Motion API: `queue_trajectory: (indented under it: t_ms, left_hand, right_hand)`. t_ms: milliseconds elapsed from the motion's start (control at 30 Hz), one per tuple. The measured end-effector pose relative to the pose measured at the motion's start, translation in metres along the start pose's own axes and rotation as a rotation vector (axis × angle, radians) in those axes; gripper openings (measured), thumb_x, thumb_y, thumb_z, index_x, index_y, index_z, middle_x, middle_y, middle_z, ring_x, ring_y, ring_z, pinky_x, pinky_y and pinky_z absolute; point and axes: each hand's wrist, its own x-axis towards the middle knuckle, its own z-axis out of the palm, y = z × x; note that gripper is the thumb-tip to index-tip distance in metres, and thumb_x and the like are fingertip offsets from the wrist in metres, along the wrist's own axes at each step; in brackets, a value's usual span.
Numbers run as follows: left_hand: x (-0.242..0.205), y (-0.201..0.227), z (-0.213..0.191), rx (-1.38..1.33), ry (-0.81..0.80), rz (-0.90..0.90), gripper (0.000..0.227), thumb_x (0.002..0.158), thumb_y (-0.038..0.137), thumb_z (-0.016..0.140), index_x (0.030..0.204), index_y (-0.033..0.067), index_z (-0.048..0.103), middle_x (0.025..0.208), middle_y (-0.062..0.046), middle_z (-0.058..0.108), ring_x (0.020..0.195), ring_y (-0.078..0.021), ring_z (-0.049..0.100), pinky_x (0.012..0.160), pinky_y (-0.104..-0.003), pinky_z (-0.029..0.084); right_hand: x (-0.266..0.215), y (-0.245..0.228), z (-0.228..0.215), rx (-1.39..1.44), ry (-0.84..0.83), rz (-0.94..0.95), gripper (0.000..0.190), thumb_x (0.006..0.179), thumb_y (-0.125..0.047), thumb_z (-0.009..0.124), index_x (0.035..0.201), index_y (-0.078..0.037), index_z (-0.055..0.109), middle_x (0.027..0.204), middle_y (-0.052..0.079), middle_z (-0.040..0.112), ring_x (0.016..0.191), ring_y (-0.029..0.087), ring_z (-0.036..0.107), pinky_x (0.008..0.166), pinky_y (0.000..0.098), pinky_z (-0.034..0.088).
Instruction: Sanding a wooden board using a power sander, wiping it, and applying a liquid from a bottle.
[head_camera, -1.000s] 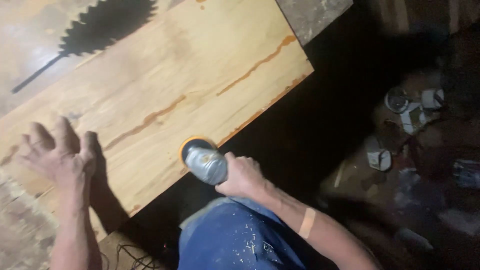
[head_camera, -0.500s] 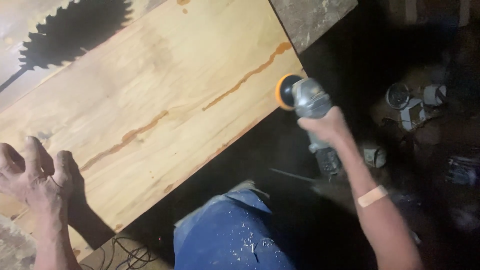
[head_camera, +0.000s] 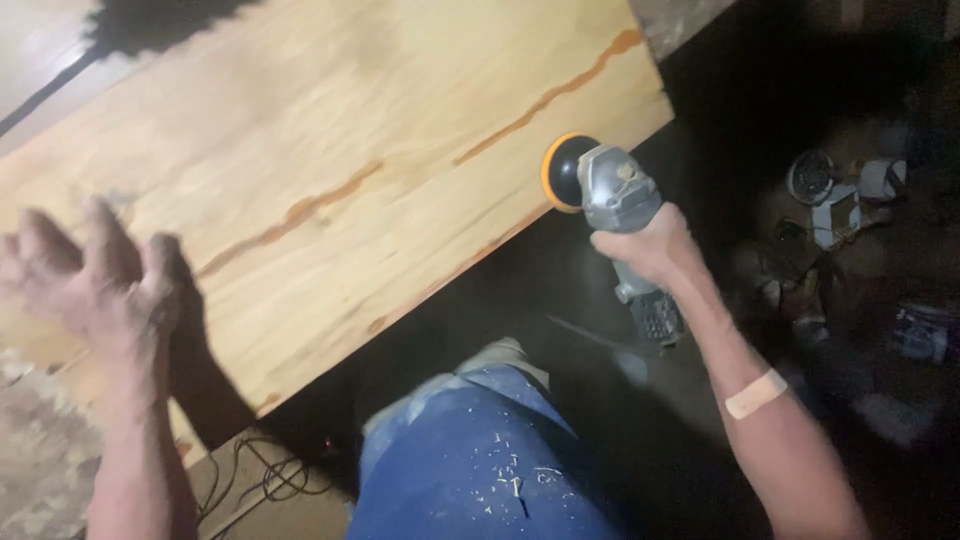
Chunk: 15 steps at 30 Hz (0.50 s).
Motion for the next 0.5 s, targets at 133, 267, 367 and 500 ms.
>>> queue_trajectory:
  t_ms: [133, 267, 367, 500]
  left_hand:
    - [-0.011, -0.024, 0.060, -0.353, 0.180, -0.033, 0.065, 0.118, 0.058, 0.056, 0.143, 0.0036, 0.082, 0.156, -0.025, 0.037, 0.143, -0.0496, 0.029, 0.106, -0.082, 0.014]
    - [-0.004, -0.003, 0.018, -0.509, -0.015, -0.188, 0.066, 0.109, 0.057, 0.049, 0.150, 0.0105, 0.071, 0.164, -0.034, 0.026, 0.146, -0.0571, 0.016, 0.105, -0.086, 0.002]
    - [-0.010, -0.010, 0.034, -0.507, 0.052, -0.156, 0.057, 0.112, 0.056, 0.059, 0.150, 0.0154, 0.072, 0.161, -0.041, 0.032, 0.144, -0.0608, 0.020, 0.105, -0.082, 0.000]
    - [-0.012, -0.017, 0.030, -0.475, 0.070, -0.118, 0.058, 0.106, 0.046, 0.065, 0.150, 0.0084, 0.073, 0.155, -0.042, 0.038, 0.139, -0.0603, 0.024, 0.104, -0.079, 0.007]
  right_hand:
    - [-0.044, -0.012, 0.041, -0.123, -0.008, 0.024, 0.036, 0.064, -0.041, 0.080, 0.081, -0.010, 0.074, 0.077, 0.003, 0.067, 0.070, 0.020, 0.065, 0.063, 0.0384, 0.047]
    - [-0.078, -0.021, 0.081, -0.249, -0.018, -0.051, 0.044, 0.059, -0.047, 0.079, 0.080, -0.008, 0.077, 0.072, 0.006, 0.067, 0.069, 0.020, 0.070, 0.059, 0.0415, 0.048]
    - [-0.103, -0.022, 0.111, -0.236, -0.063, -0.135, 0.033, 0.062, -0.042, 0.080, 0.076, -0.013, 0.074, 0.069, 0.003, 0.069, 0.064, 0.015, 0.068, 0.057, 0.0375, 0.049]
    - [-0.139, -0.033, 0.131, -0.256, -0.144, -0.160, 0.049, 0.062, -0.042, 0.079, 0.102, -0.015, 0.074, 0.096, 0.008, 0.079, 0.090, 0.025, 0.077, 0.074, 0.0369, 0.059]
